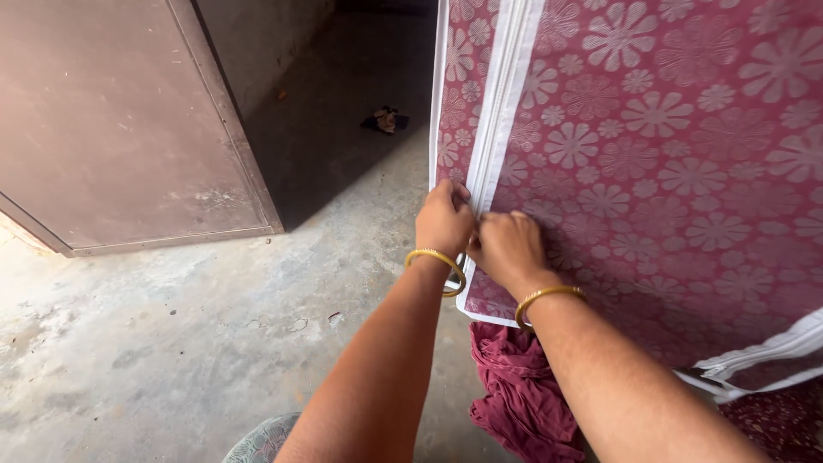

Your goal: The person wipes a pair of sneakers with a pink cloth, then ties the laces and places the shoes on the top shelf of a shoe rack. The person then zips the shoe rack cover closed.

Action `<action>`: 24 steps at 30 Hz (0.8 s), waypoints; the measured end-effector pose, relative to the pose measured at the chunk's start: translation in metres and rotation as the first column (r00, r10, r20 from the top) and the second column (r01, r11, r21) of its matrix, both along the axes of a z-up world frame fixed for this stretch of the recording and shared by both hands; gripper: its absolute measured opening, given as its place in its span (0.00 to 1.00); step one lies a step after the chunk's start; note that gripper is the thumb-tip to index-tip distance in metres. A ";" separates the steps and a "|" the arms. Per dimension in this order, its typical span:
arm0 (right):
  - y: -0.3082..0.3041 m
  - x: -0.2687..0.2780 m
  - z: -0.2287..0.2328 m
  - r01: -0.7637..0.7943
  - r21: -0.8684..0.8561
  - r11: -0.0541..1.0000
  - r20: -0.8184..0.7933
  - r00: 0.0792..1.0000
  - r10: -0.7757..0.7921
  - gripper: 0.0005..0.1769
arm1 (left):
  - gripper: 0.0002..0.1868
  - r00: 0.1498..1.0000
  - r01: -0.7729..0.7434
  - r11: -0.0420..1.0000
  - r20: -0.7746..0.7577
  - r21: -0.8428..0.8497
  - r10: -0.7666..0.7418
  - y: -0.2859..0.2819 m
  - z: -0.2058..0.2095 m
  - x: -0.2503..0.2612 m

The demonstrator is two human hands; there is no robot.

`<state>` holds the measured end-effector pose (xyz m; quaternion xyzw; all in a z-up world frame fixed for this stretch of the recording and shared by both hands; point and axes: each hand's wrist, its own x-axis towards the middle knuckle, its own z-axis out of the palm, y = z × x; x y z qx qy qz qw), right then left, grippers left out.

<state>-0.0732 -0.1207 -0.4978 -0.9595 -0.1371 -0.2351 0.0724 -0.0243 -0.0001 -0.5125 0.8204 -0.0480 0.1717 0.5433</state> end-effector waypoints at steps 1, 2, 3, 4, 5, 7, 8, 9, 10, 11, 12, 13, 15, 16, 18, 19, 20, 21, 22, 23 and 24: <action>-0.001 0.000 -0.010 -0.012 0.003 1.000 0.000 1.000 0.012 0.09 | 0.09 1.000 0.004 1.000 -0.019 -0.012 -0.004 0.000 -0.004 -0.003; -0.001 0.001 -0.020 -0.024 0.006 1.000 -0.001 1.000 0.024 0.08 | 0.09 0.999 0.007 1.000 -0.038 -0.024 -0.008 0.000 -0.007 -0.005; -0.001 0.001 -0.031 -0.022 0.008 1.000 -0.002 1.000 0.022 0.08 | 0.09 0.999 0.008 1.000 -0.040 -0.023 -0.009 0.000 -0.016 -0.004; 0.000 0.003 -0.042 0.014 -0.039 0.999 -0.036 0.999 -0.015 0.08 | 0.08 1.000 0.008 1.000 -0.008 0.012 -0.008 0.000 -0.024 -0.003; -0.002 0.005 -0.052 0.051 -0.088 0.995 -0.063 0.996 -0.057 0.10 | 0.07 1.000 0.010 0.999 0.027 0.045 -0.011 -0.002 -0.032 0.000; -0.004 0.008 -0.074 0.025 -0.035 0.999 -0.101 0.995 -0.028 0.08 | 0.08 1.000 0.014 0.994 0.022 0.105 -0.017 0.000 -0.036 -0.003; -0.005 0.009 -0.085 -0.005 0.020 1.000 -0.137 0.990 0.008 0.07 | 0.09 1.000 0.015 0.986 0.014 0.164 -0.017 0.001 -0.039 -0.005; -0.005 0.011 -0.094 0.001 0.021 1.000 -0.138 0.990 0.002 0.07 | 0.09 1.000 0.020 0.986 0.013 0.165 -0.023 0.002 -0.043 -0.004; -0.005 0.013 -0.104 -0.030 -0.094 0.995 -0.154 0.988 0.016 0.07 | 0.09 0.999 0.026 0.986 0.029 0.164 -0.031 0.002 -0.047 -0.004; -0.005 0.016 -0.112 -0.064 -0.206 0.976 -0.171 0.985 0.029 0.06 | 0.08 0.998 0.030 0.986 0.045 0.164 -0.037 0.003 -0.050 -0.003; -0.004 0.016 -0.116 -0.060 -0.204 0.977 -0.170 0.985 0.025 0.06 | 0.08 0.998 0.033 0.986 0.046 0.166 -0.041 0.003 -0.052 -0.002; -0.003 0.015 -0.121 -0.076 -0.171 0.982 -0.184 0.982 0.044 0.05 | 0.08 0.998 0.025 0.984 0.057 0.178 -0.036 0.003 -0.055 -0.002; -0.002 0.013 -0.133 -0.089 -0.136 0.987 -0.199 0.978 0.061 0.04 | 0.08 0.997 0.020 0.981 0.066 0.191 -0.033 0.004 -0.061 -0.005; -0.002 0.013 -0.140 -0.107 -0.126 0.986 -0.235 0.969 0.076 0.04 | 0.07 0.999 0.026 0.984 0.020 0.177 -0.030 0.004 -0.064 -0.006; -0.002 0.015 -0.160 -0.119 -0.115 0.986 -0.271 0.959 0.084 0.05 | 0.07 0.999 0.038 0.986 -0.028 0.163 -0.034 0.005 -0.077 -0.008; -0.004 0.017 -0.172 -0.124 -0.117 0.985 -0.262 0.961 0.089 0.05 | 0.08 0.999 0.038 0.984 -0.014 0.173 -0.036 0.004 -0.085 -0.008; -0.006 0.019 -0.184 -0.128 -0.120 0.984 -0.252 0.963 0.095 0.05 | 0.08 0.999 0.037 0.983 0.000 0.183 -0.037 0.002 -0.092 -0.008; -0.007 0.018 -0.181 -0.120 -0.125 0.985 -0.248 0.965 0.086 0.05 | 0.08 0.999 0.044 0.983 0.005 0.178 -0.045 0.004 -0.092 -0.010; -0.007 0.016 -0.177 -0.086 -0.121 0.989 -0.300 0.953 0.046 0.05 | 0.09 0.998 0.026 0.985 0.056 0.170 -0.036 0.005 -0.091 -0.013; -0.006 0.016 -0.170 -0.050 -0.118 0.992 -0.343 0.939 0.006 0.07 | 0.10 0.993 0.008 0.987 0.115 0.161 -0.027 0.007 -0.087 -0.013; -0.007 0.011 -0.149 -0.040 -0.122 0.992 -0.331 0.944 -0.003 0.07 | 0.10 0.991 0.014 0.987 0.128 0.158 -0.035 0.006 -0.079 -0.011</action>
